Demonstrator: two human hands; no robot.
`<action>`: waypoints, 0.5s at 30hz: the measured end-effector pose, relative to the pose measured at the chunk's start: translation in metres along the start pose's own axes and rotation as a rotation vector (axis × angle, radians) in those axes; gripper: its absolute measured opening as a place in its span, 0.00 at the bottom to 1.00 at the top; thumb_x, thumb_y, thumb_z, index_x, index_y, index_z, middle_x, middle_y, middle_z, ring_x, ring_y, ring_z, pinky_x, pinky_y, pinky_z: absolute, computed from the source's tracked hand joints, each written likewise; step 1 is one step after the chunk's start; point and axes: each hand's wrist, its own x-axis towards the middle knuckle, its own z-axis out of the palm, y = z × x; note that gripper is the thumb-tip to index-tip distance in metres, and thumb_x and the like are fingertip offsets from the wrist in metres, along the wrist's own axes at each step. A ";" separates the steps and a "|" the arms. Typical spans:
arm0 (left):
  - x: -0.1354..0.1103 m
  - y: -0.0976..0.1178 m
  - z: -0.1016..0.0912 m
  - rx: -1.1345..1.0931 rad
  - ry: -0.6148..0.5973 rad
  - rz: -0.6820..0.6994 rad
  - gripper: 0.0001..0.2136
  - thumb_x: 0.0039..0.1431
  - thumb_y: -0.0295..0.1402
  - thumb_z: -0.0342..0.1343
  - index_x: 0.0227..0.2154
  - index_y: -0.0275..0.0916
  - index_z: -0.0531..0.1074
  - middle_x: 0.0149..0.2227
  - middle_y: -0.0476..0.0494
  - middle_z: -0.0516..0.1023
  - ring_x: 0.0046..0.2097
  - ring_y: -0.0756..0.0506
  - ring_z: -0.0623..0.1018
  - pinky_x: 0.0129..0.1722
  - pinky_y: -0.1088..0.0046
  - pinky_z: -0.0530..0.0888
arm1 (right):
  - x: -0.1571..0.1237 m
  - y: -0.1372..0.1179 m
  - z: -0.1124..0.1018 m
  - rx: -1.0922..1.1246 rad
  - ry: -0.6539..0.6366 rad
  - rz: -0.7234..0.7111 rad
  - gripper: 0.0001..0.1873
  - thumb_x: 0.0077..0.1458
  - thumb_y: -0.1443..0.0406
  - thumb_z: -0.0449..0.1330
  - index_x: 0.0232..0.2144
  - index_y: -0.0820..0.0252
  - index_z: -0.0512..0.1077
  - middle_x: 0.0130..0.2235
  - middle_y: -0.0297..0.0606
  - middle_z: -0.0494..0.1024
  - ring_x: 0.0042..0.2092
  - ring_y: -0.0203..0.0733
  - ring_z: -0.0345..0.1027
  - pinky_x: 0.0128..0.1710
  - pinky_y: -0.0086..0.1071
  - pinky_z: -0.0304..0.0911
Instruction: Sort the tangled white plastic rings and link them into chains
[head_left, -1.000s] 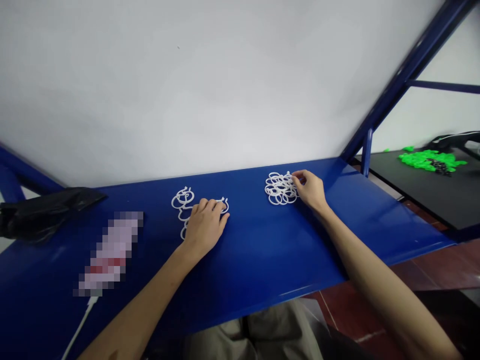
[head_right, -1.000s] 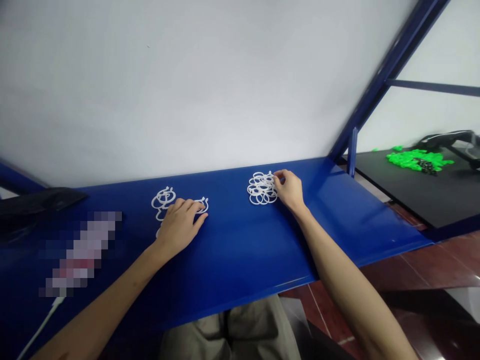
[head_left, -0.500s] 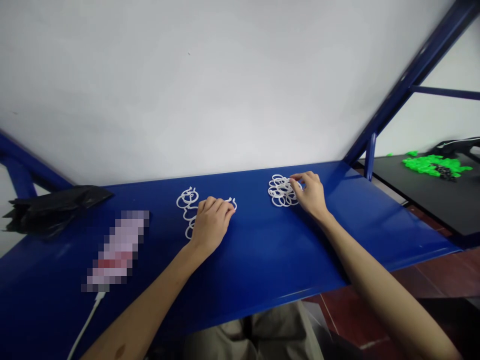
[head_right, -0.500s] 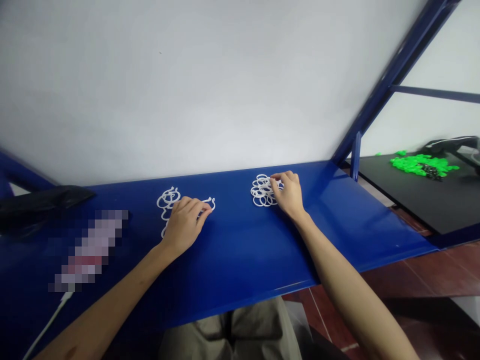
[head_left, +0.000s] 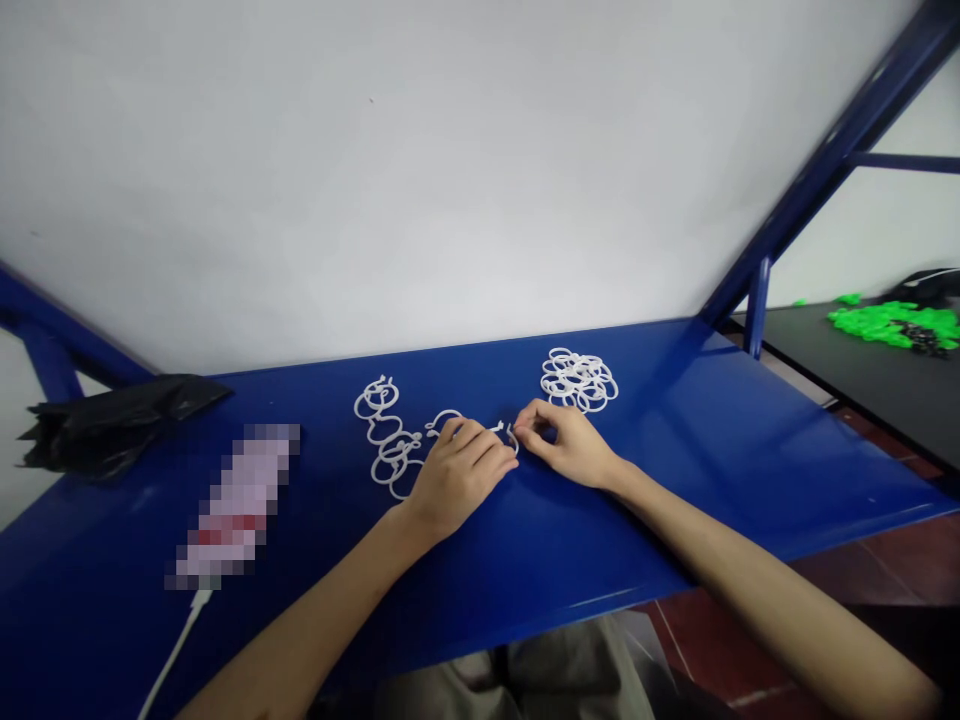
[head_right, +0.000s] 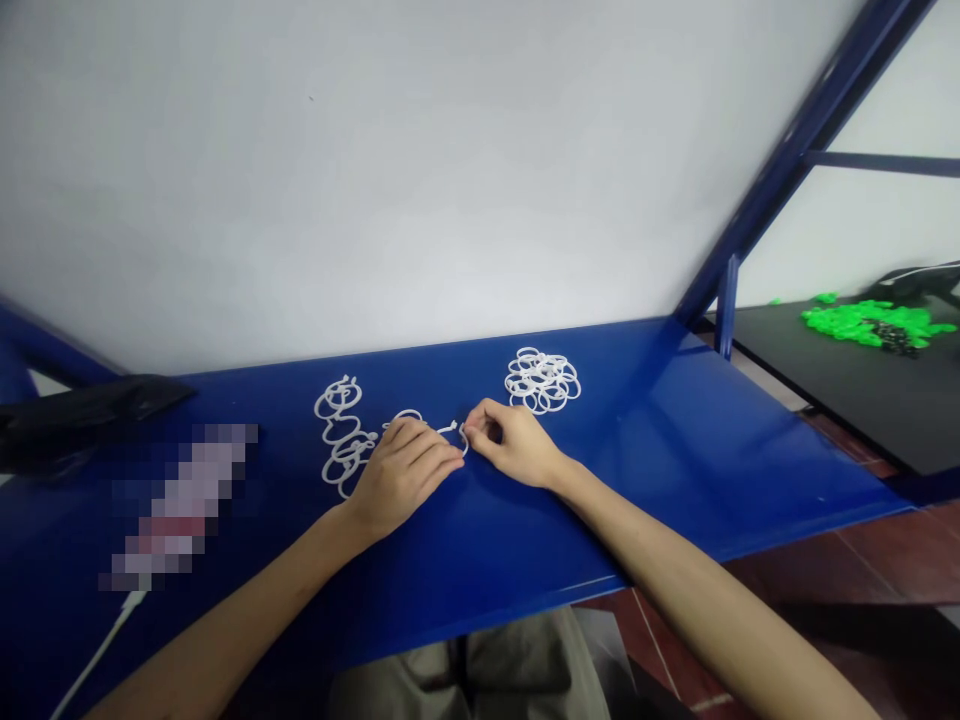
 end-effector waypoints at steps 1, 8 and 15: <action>-0.001 0.000 0.001 -0.005 -0.017 -0.001 0.07 0.68 0.30 0.55 0.33 0.39 0.74 0.30 0.50 0.78 0.36 0.46 0.72 0.45 0.65 0.67 | 0.000 0.001 0.000 0.026 -0.004 0.008 0.06 0.63 0.62 0.58 0.35 0.58 0.71 0.32 0.34 0.79 0.32 0.36 0.72 0.35 0.31 0.68; -0.003 0.001 0.003 -0.095 0.021 -0.141 0.06 0.67 0.35 0.57 0.35 0.40 0.73 0.34 0.46 0.78 0.39 0.44 0.75 0.46 0.64 0.70 | 0.001 0.000 0.000 0.085 -0.036 -0.017 0.05 0.61 0.64 0.61 0.38 0.59 0.72 0.32 0.33 0.77 0.31 0.35 0.71 0.34 0.30 0.69; -0.005 -0.012 0.006 -0.351 -0.008 -0.422 0.05 0.67 0.33 0.56 0.43 0.41 0.74 0.36 0.48 0.80 0.38 0.46 0.77 0.44 0.66 0.74 | -0.002 -0.008 -0.006 0.050 -0.032 -0.051 0.07 0.63 0.61 0.61 0.37 0.58 0.74 0.33 0.34 0.78 0.32 0.36 0.72 0.34 0.30 0.67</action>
